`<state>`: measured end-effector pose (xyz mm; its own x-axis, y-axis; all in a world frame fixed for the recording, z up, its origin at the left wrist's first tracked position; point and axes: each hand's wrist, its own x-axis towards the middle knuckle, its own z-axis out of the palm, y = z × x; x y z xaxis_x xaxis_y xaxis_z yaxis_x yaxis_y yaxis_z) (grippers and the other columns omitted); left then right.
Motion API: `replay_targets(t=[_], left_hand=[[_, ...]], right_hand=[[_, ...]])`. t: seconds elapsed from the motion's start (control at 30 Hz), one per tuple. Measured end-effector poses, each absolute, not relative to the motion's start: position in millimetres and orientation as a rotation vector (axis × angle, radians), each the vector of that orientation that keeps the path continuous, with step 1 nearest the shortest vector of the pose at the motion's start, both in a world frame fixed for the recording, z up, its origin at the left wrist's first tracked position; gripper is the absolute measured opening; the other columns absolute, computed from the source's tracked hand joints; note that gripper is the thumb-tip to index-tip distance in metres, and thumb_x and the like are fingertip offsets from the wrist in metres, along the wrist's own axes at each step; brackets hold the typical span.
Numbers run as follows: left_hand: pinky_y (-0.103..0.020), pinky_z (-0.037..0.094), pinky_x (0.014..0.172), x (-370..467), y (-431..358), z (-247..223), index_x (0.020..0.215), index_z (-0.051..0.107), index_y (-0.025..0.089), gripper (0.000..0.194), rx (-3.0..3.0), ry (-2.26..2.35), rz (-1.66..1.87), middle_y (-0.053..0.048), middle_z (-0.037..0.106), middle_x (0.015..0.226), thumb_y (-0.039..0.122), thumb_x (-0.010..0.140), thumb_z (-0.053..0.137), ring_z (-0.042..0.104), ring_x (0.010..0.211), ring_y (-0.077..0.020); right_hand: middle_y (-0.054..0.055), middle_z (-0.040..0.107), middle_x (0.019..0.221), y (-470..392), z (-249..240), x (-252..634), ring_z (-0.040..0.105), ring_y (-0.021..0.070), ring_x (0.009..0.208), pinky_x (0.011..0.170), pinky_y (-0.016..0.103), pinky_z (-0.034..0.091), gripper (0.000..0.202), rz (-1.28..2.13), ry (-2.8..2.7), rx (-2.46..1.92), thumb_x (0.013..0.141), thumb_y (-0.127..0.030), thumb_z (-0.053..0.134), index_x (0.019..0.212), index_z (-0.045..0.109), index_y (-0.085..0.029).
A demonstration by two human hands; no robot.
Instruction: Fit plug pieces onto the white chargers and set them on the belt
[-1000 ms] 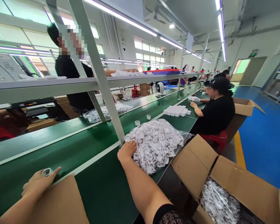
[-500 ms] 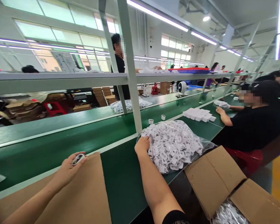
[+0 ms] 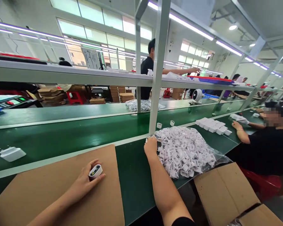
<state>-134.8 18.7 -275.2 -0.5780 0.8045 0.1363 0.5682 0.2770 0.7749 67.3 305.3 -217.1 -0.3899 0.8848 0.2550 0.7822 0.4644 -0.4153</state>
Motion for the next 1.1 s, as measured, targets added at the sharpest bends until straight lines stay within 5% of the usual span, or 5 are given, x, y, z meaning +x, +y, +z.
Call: replay_targets(t=[0.2,0.4,0.53,0.83,1.1], left_hand=[[-0.049,0.048,0.109,-135.2,15.7,-258.8,0.113,0.065,0.019,0.045,1.354,2.184,1.233,-0.014,0.07,0.118,0.053,0.085,0.058,0.063,0.114,-0.0319],[-0.046,0.05,0.105,-143.9,16.4,-258.6,0.125,0.063,0.017,0.054,1.303,2.137,1.392,-0.013,0.067,0.124,0.045,0.079,0.073,0.061,0.118,-0.03],[-0.042,0.054,0.092,-141.6,14.0,-259.0,0.108,0.069,0.017,0.033,1.302,2.138,1.368,-0.01,0.07,0.106,0.04,0.085,0.067,0.063,0.099,-0.0262],[-0.041,0.052,0.091,-144.3,14.2,-262.9,0.108,0.07,0.017,0.036,1.392,2.114,1.394,-0.009,0.071,0.105,0.044,0.084,0.071,0.062,0.102,-0.0267],[-0.04,0.049,0.089,-145.7,14.3,-264.9,0.104,0.071,0.018,0.033,1.476,2.106,1.383,-0.008,0.074,0.103,0.045,0.084,0.072,0.063,0.1,-0.0264]], right_hand=[[0.014,0.058,0.129,265.5,-220.8,42.2,0.059,0.024,0.115,0.104,0.032,0.045,0.041,0.353,-2.586,-1.015,0.092,-0.006,0.046,0.126,0.067,-0.014],[0.012,0.057,0.12,236.9,-242.5,12.5,0.065,0.0238,0.102,0.098,0.039,0.054,0.037,0.661,-2.725,-0.361,0.098,-0.022,0.051,0.132,0.065,-0.019],[0.012,0.064,0.116,229.9,-252.2,4.4,0.068,0.0237,0.096,0.09,0.042,0.058,0.039,1.005,-2.524,-0.396,0.09,-0.033,0.063,0.127,0.064,-0.019],[0.011,0.077,0.113,220.8,-245.2,4.0,0.073,0.0248,0.1,0.076,0.033,0.059,0.044,1.998,-1.91,-0.582,0.074,-0.043,0.079,0.109,0.066,-0.02],[0.008,0.074,0.104,214.6,-243.6,6.3,0.071,0.0211,0.083,0.075,0.036,0.059,0.037,1.74,-2.089,-0.488,0.082,-0.041,0.075,0.112,0.065,-0.022]])
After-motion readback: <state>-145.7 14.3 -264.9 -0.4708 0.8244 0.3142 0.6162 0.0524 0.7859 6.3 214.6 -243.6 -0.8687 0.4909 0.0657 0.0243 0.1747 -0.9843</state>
